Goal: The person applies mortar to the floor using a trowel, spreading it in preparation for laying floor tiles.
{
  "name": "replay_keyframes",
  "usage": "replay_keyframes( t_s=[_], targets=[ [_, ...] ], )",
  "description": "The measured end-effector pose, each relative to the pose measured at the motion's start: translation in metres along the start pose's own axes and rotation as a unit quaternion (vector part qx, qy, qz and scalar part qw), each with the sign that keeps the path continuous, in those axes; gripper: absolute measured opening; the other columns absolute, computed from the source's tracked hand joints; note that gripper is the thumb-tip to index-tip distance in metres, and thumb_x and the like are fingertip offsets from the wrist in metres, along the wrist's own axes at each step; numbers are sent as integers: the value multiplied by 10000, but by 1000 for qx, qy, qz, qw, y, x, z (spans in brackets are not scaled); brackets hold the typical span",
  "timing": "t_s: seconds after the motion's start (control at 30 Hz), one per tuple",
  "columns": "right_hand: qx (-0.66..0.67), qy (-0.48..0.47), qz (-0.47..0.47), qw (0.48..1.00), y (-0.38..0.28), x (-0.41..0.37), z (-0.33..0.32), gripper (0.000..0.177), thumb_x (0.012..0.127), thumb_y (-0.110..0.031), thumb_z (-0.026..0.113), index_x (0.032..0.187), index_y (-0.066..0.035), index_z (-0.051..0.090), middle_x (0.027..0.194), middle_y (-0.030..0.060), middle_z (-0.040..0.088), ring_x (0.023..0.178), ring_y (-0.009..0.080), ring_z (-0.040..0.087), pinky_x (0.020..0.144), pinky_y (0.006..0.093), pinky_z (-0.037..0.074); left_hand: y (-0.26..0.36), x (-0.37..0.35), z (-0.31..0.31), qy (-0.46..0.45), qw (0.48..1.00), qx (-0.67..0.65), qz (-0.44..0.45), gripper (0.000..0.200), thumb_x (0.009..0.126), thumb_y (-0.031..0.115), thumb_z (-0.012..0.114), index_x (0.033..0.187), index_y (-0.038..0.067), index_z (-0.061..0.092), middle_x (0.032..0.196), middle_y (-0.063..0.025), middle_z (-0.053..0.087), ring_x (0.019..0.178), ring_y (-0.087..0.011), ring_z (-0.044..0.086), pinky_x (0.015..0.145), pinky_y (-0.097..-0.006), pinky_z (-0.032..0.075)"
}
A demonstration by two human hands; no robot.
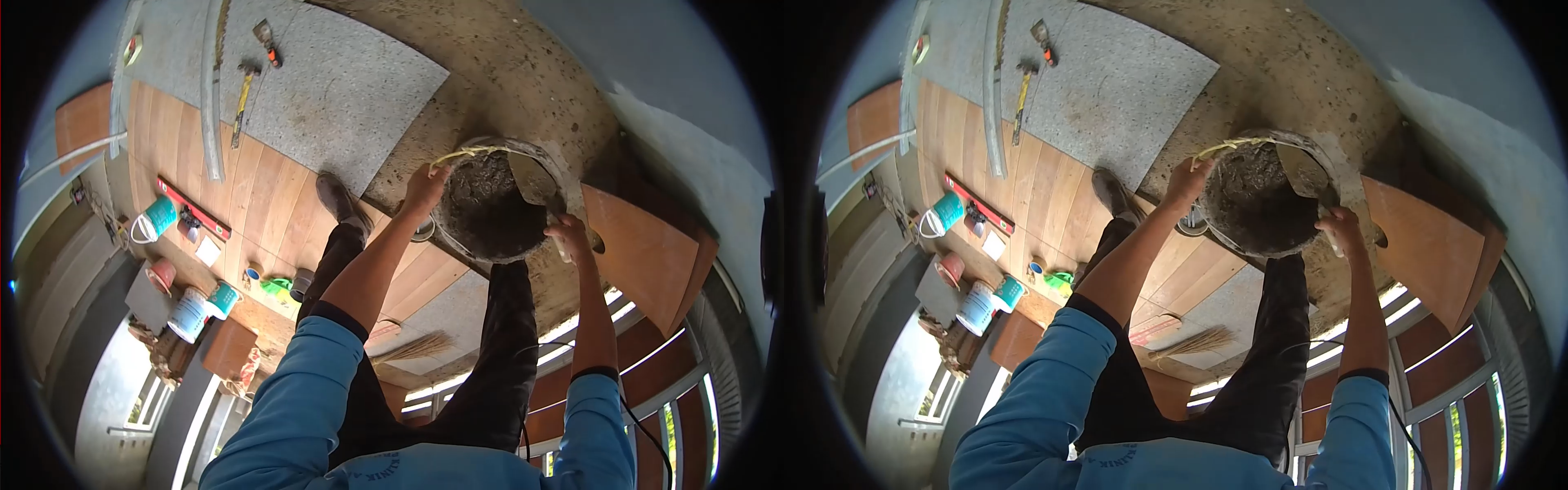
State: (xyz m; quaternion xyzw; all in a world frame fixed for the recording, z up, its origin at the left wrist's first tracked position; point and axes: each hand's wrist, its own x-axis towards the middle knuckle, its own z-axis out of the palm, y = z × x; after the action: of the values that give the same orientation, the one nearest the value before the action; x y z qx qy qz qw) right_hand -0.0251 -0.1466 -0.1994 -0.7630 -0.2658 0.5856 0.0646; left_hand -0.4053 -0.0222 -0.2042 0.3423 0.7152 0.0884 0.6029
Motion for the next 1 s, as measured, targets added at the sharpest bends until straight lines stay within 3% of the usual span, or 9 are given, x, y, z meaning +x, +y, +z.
replay_keyframes(
  t_s=[0.17,0.33,0.43,0.5,0.6,0.67,0.83,0.93,1.0],
  targets=[
    [3,-60,22,998,-85,-46,-6,422,658,-159,766,1017,36,661,889,94,665,793,179,609,745,320,470,-24,-28,-21,6,997,-56,-45,419,947,398,665,1078,1,680,916,-88,676,797,-168,600,720,-343,477],
    [-69,-102,-20,992,-185,-78,6,383,662,-162,766,980,30,670,886,90,664,795,164,605,735,320,467,6,-95,-103,42,983,-147,-105,370,929,392,694,1010,33,654,773,-7,566,667,-98,495,582,-317,416],
    [-167,-117,-53,977,-252,-85,28,326,663,-145,775,927,11,664,838,59,652,774,139,599,703,313,468,17,-131,-166,57,973,-211,-76,397,874,350,754,1002,-14,662,844,-78,659,760,-162,593,692,-338,468],
    [-163,-131,-57,976,-298,-96,52,318,658,-153,790,894,10,654,803,52,626,774,143,593,695,324,469,13,-149,-197,106,959,-246,-88,368,861,323,769,992,-4,664,830,-58,641,751,-139,573,671,-321,458],
    [-248,-118,-160,948,-354,-74,98,351,645,-170,794,896,22,642,834,78,609,810,183,591,726,348,468,-3,-152,-239,173,939,-279,-100,334,851,297,782,986,14,667,832,-49,633,729,-130,559,630,-313,451],
    [-375,-133,-224,890,-399,-48,133,399,627,-199,801,910,34,643,904,123,619,876,229,599,777,380,473,-9,-142,-261,201,924,-302,-117,329,844,298,787,1004,36,668,806,-26,622,689,-129,555,563,-317,451],
    [-383,-196,-311,847,-465,52,211,426,614,-254,806,927,13,695,962,143,648,927,269,610,793,407,474,-18,-105,-282,297,842,-442,-83,146,899,200,739,890,114,623,718,44,571,569,-54,507,474,-217,411],
    [-418,-238,-302,823,-496,95,252,384,622,-249,804,911,-10,726,962,117,653,920,253,608,777,406,475,-25,-81,-289,322,840,-428,-86,171,893,205,747,960,88,643,732,42,566,579,-59,493,496,-224,384],
    [-427,-269,-278,817,-517,111,273,356,629,-251,803,893,-20,741,970,107,657,917,248,607,765,404,474,-53,-61,-300,342,867,-358,-41,241,880,209,748,1048,76,637,832,-4,640,743,-129,625,663,-307,513]
  ],
)
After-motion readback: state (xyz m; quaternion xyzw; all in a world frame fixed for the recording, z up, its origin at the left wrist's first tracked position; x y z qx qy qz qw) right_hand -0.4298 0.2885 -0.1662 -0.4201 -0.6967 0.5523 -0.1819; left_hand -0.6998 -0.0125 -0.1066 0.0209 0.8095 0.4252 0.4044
